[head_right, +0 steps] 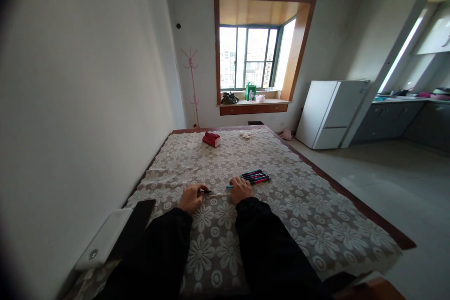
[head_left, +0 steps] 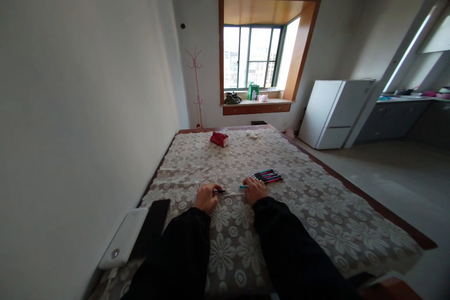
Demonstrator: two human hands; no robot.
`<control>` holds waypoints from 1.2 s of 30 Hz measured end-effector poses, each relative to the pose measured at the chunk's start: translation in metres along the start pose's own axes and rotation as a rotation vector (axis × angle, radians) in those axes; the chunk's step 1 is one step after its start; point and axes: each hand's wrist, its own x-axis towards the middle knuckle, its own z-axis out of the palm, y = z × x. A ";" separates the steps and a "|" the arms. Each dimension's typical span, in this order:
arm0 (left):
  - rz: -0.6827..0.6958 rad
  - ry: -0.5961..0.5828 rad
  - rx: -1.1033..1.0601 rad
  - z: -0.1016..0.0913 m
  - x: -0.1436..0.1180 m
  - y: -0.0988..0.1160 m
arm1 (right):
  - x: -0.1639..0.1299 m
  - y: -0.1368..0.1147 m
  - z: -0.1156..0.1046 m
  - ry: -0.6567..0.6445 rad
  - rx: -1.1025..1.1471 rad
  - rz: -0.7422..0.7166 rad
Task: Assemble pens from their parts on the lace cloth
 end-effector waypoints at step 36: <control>0.113 0.025 -0.085 0.004 0.001 -0.002 | -0.002 -0.003 0.009 -0.035 0.084 -0.191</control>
